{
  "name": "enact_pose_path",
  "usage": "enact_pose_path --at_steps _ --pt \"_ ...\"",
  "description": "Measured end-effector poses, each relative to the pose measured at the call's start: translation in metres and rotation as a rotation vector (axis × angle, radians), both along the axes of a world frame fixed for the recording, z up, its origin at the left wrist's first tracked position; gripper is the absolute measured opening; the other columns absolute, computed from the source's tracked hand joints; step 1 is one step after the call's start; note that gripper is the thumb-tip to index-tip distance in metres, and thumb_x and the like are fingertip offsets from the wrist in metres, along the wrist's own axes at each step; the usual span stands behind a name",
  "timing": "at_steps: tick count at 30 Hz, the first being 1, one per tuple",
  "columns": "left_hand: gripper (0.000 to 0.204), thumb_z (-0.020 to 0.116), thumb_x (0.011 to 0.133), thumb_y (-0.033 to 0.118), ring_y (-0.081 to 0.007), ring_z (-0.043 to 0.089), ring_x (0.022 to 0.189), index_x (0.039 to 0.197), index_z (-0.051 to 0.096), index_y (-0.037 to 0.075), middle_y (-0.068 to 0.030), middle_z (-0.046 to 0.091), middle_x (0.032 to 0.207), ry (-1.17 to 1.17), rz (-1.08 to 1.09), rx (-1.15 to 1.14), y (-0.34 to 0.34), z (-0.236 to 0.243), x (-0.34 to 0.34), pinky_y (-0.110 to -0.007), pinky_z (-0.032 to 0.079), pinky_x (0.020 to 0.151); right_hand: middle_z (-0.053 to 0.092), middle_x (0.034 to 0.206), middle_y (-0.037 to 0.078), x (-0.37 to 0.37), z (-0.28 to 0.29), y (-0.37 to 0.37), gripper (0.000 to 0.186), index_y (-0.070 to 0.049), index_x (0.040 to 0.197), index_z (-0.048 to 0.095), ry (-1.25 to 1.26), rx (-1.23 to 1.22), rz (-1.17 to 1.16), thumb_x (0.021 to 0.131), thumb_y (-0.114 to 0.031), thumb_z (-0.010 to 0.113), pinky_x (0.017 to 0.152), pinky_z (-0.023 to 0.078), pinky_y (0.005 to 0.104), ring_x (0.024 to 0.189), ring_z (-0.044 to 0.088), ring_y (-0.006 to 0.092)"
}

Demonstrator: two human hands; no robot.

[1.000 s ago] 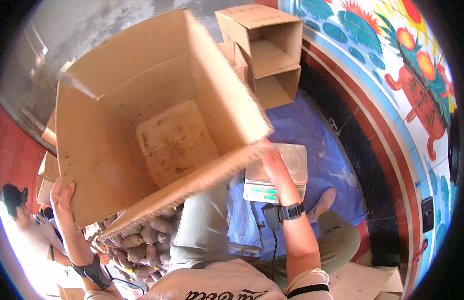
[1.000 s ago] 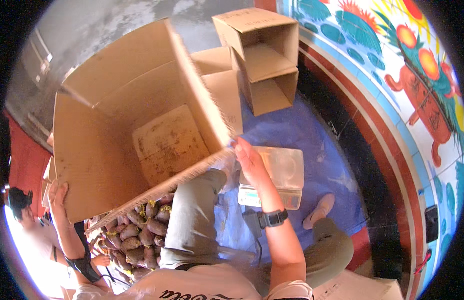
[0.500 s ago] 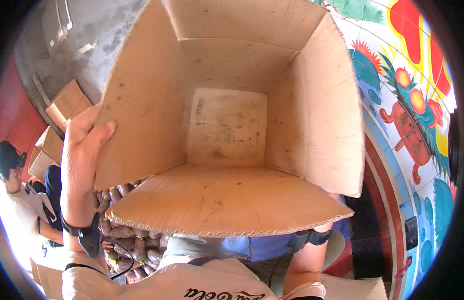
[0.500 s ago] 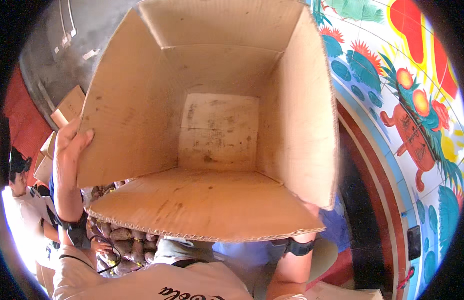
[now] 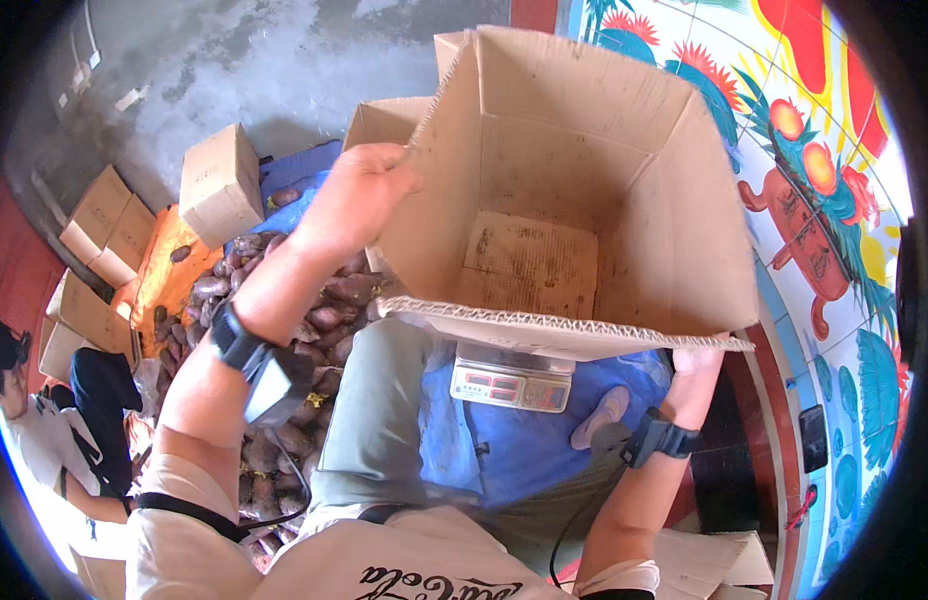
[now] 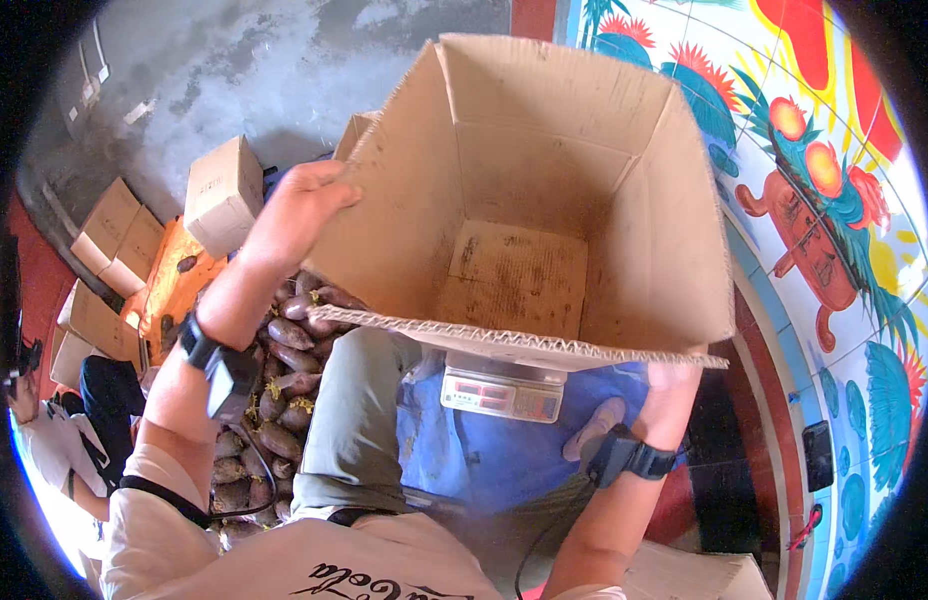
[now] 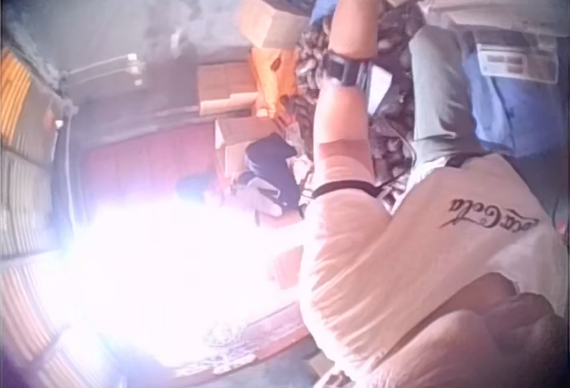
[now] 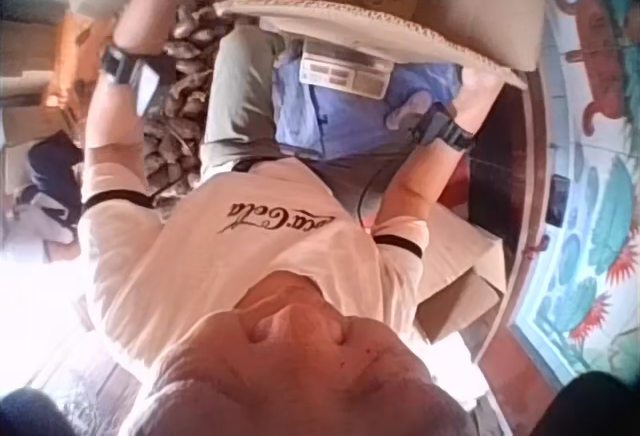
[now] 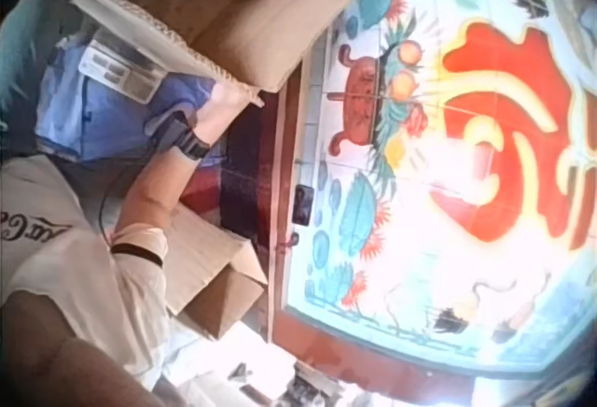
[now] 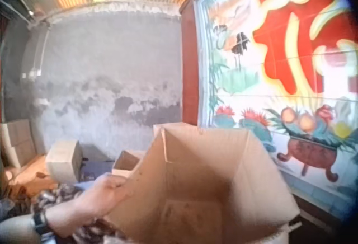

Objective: Sorting sweet potatoes from a pile on the floor into cardboard boxes and weighing them on a digital scale.

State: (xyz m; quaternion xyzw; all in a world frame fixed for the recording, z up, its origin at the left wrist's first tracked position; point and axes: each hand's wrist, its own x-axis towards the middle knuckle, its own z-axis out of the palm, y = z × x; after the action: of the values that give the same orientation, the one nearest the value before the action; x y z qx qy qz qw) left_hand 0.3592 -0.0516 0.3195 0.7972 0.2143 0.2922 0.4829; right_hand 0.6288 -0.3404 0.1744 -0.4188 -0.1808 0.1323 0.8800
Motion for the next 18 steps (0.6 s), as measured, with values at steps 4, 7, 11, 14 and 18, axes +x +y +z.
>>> enact_pose_path --at_steps 4,7,11,14,18 --pt "0.022 0.051 0.077 0.014 -0.0151 0.057 0.063 0.083 0.061 -0.005 -0.0105 0.061 0.068 0.058 0.021 -0.015 0.028 -0.045 0.038 -0.029 0.044 0.061 0.052 0.113 0.011 0.026 -0.034 0.016 0.037 -0.003 0.117 0.047 0.155 -0.042 -0.015 0.089 -0.028 0.046 0.083 0.046 0.0355 0.099 0.053 0.0223" --pt "0.024 0.052 0.076 0.017 -0.0209 0.057 0.061 0.078 0.06 -0.004 -0.0154 0.059 0.065 0.118 0.057 0.078 0.046 -0.078 0.054 -0.033 0.044 0.061 0.052 0.114 0.009 0.013 -0.025 0.033 0.044 -0.003 0.118 0.047 0.217 -0.078 0.003 0.09 -0.037 0.043 0.087 0.042 0.0346 0.101 0.051 0.0212" --pt "0.018 0.052 0.077 0.01 -0.0094 0.052 0.06 0.085 0.06 -0.004 -0.0042 0.059 0.068 0.275 0.07 0.156 0.053 -0.104 0.069 -0.025 0.042 0.056 0.051 0.117 0.007 0.018 -0.03 0.048 0.053 -0.005 0.121 0.046 0.236 -0.068 0.088 0.09 -0.047 0.038 0.092 0.037 0.0338 0.105 0.049 0.0196" --pt "0.019 0.053 0.077 0.011 -0.0093 0.051 0.059 0.084 0.06 -0.004 -0.0042 0.058 0.067 0.296 0.065 0.075 0.055 -0.116 0.073 -0.026 0.042 0.056 0.051 0.117 0.007 0.026 -0.037 0.053 0.054 -0.006 0.121 0.047 0.208 -0.092 0.127 0.089 -0.048 0.038 0.093 0.036 0.0343 0.106 0.048 0.0197" --pt "0.025 0.053 0.075 0.02 -0.0285 0.055 0.058 0.073 0.058 -0.005 -0.0204 0.055 0.062 0.211 0.096 0.101 0.065 -0.134 0.082 -0.037 0.043 0.059 0.052 0.117 0.007 0.023 -0.032 0.06 0.056 -0.006 0.12 0.049 0.26 -0.121 0.17 0.087 -0.051 0.042 0.092 0.037 0.0346 0.106 0.048 0.0201"
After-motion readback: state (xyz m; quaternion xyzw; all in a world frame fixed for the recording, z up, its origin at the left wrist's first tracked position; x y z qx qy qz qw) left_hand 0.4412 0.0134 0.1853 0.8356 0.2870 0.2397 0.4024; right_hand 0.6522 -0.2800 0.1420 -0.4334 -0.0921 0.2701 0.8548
